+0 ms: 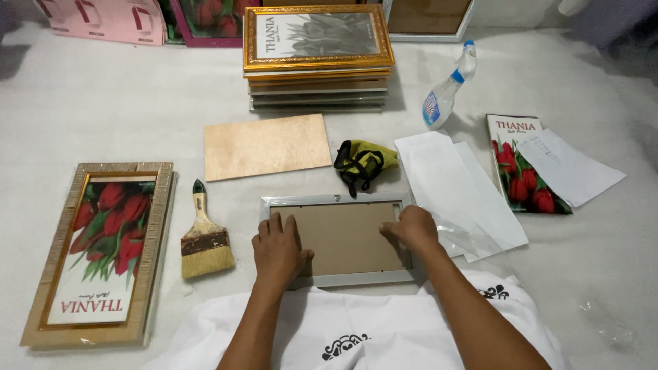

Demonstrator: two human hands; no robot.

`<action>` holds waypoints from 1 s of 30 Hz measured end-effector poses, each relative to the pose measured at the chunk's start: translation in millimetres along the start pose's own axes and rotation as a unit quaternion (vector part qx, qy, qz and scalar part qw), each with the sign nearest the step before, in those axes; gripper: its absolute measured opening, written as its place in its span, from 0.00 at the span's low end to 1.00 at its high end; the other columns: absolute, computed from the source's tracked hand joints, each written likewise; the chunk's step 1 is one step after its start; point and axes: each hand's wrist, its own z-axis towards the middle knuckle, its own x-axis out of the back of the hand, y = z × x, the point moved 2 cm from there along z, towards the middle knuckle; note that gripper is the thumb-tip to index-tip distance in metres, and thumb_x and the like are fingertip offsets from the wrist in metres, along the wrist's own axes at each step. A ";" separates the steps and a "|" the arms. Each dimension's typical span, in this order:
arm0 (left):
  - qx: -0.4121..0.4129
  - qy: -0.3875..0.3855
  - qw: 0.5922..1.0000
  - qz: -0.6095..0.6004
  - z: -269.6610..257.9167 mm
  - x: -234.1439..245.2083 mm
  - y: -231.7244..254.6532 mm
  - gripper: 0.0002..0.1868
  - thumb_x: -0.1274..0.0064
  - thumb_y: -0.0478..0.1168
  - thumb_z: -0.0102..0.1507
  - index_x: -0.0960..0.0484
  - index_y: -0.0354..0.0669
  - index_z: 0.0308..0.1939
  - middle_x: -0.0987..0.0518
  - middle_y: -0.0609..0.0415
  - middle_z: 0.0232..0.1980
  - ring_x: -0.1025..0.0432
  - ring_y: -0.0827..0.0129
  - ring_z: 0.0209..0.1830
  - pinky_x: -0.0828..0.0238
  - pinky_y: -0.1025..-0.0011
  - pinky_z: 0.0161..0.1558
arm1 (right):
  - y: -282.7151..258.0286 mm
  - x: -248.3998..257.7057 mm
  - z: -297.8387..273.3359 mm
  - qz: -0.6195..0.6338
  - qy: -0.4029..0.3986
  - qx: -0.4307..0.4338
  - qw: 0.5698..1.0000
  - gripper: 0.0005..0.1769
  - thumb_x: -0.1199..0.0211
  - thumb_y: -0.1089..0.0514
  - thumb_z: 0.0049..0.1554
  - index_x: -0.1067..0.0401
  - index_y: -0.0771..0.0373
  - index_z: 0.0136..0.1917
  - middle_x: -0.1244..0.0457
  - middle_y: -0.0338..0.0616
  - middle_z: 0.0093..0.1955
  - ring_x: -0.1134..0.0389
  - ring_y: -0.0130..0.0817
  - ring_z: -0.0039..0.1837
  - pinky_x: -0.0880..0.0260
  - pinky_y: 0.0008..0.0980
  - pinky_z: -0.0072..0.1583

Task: Assembling a picture frame by cleaning the glass and inserting the backing board

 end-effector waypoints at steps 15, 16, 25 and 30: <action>0.002 -0.023 1.000 0.016 -2.1 7.1 4.8 0.47 0.32 0.56 0.56 0.34 0.46 0.74 0.36 0.41 0.75 0.45 0.42 0.75 0.40 0.46 0.66 | -15.7 -16.9 -10.9 0.089 0.017 -0.004 0.996 0.39 0.24 0.56 0.48 0.40 0.71 0.66 0.47 0.69 0.67 0.39 0.69 0.71 0.33 0.60 0.68; -0.001 -0.024 1.000 0.016 -2.1 5.9 4.9 0.47 0.32 0.56 0.56 0.34 0.46 0.74 0.36 0.41 0.75 0.45 0.42 0.75 0.40 0.46 0.66 | -12.7 -17.5 -8.1 0.090 0.019 -0.006 0.996 0.39 0.24 0.56 0.48 0.40 0.71 0.66 0.47 0.69 0.67 0.39 0.69 0.71 0.33 0.60 0.68; -0.001 -0.012 1.000 0.017 -2.3 5.4 3.2 0.46 0.32 0.55 0.56 0.33 0.45 0.74 0.34 0.40 0.74 0.43 0.41 0.74 0.39 0.46 0.65 | 8.0 -19.9 14.8 0.126 0.047 -0.003 0.991 0.37 0.34 0.58 0.46 0.38 0.66 0.68 0.33 0.57 0.58 0.30 0.53 0.65 0.28 0.47 0.63; -0.002 0.049 0.998 -0.028 2.2 -1.9 -2.7 0.44 0.34 0.55 0.57 0.33 0.44 0.72 0.31 0.39 0.69 0.39 0.41 0.71 0.35 0.45 0.63 | 5.2 -15.4 16.2 0.017 0.079 0.046 0.996 0.17 0.29 0.59 0.46 0.27 0.61 0.49 0.30 0.49 0.46 0.27 0.52 0.58 0.26 0.47 0.57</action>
